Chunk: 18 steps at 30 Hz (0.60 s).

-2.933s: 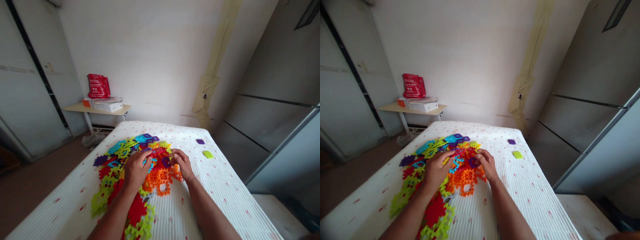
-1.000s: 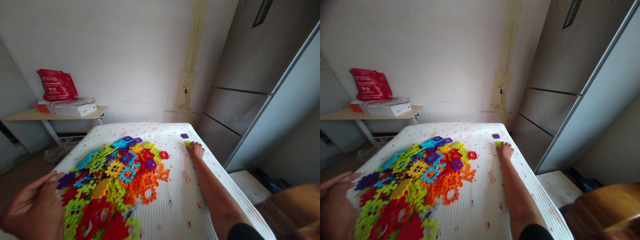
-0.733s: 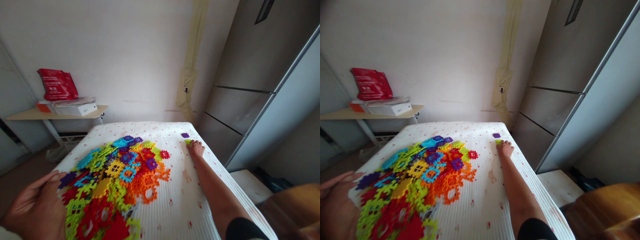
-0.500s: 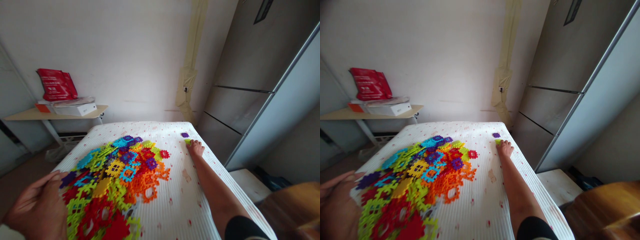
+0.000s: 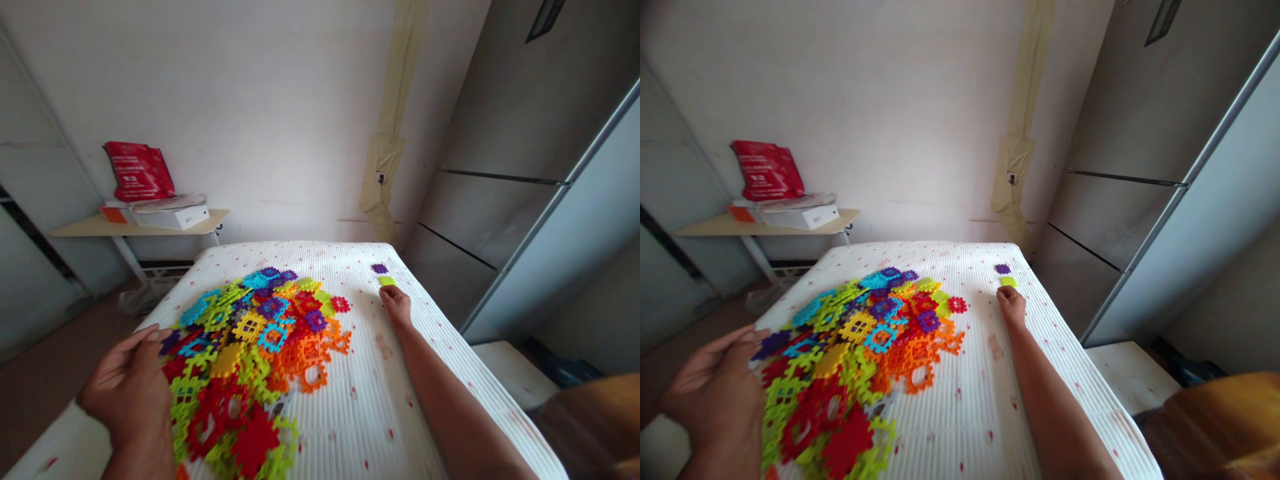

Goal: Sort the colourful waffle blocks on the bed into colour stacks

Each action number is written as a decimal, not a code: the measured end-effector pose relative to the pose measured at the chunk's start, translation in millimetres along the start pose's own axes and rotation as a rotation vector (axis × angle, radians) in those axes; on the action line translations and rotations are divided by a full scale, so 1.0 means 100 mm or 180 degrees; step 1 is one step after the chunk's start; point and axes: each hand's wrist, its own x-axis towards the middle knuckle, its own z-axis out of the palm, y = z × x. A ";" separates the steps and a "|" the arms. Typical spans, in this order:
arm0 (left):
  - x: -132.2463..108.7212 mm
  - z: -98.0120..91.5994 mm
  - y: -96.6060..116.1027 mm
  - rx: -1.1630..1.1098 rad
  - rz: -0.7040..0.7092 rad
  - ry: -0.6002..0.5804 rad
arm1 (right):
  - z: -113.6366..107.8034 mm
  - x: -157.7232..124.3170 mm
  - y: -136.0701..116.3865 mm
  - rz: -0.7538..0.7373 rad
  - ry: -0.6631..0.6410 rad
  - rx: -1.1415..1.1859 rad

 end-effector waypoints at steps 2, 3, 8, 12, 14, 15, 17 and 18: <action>0.00 0.01 0.01 -0.0220 -0.0130 0.0027 | 0.13 -0.11 -0.14 -0.0273 -0.0367 0.0090; 0.00 0.02 0.02 -0.0267 -0.0177 0.0028 | 0.18 -0.16 -0.21 -0.0393 -0.0521 0.0142; 0.05 -0.01 0.02 -0.0234 -0.0125 0.0038 | 0.36 -0.36 -0.48 -0.0848 -0.0941 0.0169; 0.12 -0.06 -0.01 -0.0213 -0.0105 0.0051 | 0.40 -0.48 -0.64 -0.1207 -0.1077 0.0052; 0.16 -0.08 -0.01 -0.0170 -0.0125 0.0127 | 0.41 -0.53 -0.68 -0.1362 -0.1155 -0.0002; 0.17 -0.09 -0.01 -0.0155 -0.0130 0.0171 | 0.41 -0.55 -0.69 -0.1448 -0.1215 -0.0018; 0.19 -0.09 -0.01 -0.0100 -0.0124 0.0215 | 0.43 -0.58 -0.70 -0.1618 -0.1319 -0.0002; 0.19 -0.09 -0.02 -0.0056 -0.0104 0.0207 | 0.43 -0.61 -0.71 -0.1691 -0.1353 0.0028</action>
